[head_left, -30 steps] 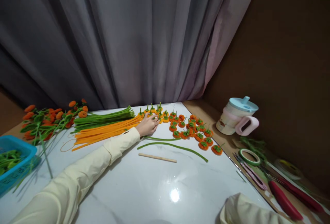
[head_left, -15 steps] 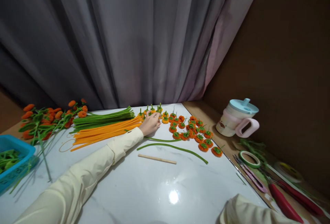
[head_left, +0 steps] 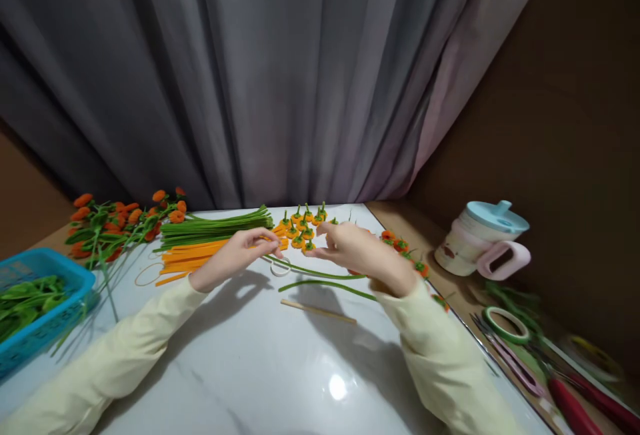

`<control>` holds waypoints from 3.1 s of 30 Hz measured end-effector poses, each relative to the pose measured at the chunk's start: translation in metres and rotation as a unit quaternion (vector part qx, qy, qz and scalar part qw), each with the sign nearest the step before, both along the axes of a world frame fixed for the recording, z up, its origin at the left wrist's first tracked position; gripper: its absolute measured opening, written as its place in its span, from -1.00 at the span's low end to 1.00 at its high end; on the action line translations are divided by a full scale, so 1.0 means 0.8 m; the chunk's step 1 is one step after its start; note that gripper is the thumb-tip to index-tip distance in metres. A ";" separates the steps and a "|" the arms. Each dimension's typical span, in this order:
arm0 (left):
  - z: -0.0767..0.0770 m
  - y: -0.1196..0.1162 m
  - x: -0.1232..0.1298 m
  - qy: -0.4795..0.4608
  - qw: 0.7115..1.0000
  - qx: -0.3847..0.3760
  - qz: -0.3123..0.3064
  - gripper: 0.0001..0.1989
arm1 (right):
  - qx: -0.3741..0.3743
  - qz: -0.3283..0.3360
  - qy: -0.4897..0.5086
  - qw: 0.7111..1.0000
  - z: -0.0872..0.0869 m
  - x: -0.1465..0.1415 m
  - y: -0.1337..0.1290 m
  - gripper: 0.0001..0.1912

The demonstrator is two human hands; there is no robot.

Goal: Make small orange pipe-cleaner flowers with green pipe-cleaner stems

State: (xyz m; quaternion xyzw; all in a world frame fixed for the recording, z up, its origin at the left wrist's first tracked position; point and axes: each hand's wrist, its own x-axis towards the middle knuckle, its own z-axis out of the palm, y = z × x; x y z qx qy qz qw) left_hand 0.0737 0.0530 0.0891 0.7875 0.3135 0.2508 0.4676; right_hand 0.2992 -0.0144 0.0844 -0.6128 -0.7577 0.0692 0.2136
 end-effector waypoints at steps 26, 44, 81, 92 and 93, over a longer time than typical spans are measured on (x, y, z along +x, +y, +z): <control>0.007 -0.043 -0.050 0.007 0.961 -0.204 -0.186 -0.61 | 0.016 0.287 0.139 0.948 0.035 -0.070 -0.039 -0.78; -0.109 -0.090 -0.061 0.062 0.976 -0.200 -0.062 -0.89 | -0.071 0.148 0.306 0.938 -0.099 -0.099 -0.075 -0.92; -0.078 -0.077 -0.023 0.292 0.951 0.051 -0.093 -0.88 | 0.018 0.191 0.173 0.966 -0.104 -0.089 -0.069 -0.80; -0.074 -0.060 -0.025 0.266 0.953 -0.014 -0.140 -0.90 | -0.070 0.152 0.225 0.960 -0.104 -0.090 -0.057 -0.73; -0.075 -0.059 -0.026 0.264 0.953 -0.003 -0.146 -0.90 | -0.075 0.147 0.225 0.960 -0.104 -0.091 -0.056 -0.73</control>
